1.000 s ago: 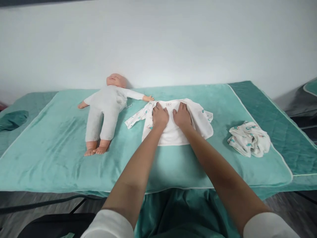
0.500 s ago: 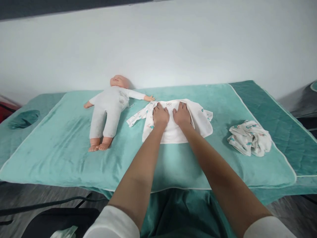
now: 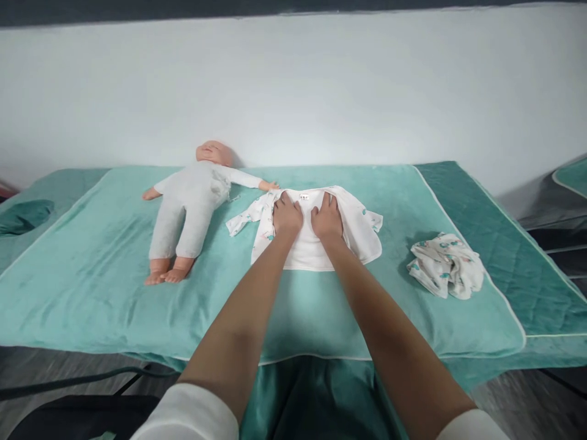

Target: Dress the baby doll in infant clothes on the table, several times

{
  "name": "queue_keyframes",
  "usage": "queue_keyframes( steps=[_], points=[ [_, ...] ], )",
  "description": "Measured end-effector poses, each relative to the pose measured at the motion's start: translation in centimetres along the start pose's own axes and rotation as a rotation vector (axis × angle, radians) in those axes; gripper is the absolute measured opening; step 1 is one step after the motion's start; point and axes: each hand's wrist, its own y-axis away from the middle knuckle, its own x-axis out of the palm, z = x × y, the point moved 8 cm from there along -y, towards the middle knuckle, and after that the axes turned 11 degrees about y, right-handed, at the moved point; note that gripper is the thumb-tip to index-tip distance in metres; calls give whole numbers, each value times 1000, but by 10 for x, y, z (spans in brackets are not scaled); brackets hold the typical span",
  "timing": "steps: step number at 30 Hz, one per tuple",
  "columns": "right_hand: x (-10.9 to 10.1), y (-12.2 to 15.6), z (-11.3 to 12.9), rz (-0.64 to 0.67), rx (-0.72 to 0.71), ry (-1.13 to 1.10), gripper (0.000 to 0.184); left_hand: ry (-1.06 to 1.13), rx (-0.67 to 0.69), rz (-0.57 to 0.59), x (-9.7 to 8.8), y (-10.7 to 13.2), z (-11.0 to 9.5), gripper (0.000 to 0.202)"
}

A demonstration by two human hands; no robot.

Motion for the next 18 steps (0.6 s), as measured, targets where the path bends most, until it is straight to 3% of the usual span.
queue_keyframes(
  steps=[7,18],
  points=[
    [1,-1,-1,6,5,-16,59,0,0,-3,0,2,1,61],
    [2,-21,-6,12,-35,-79,65,55,60,-119,-4,2,1,60]
  ],
)
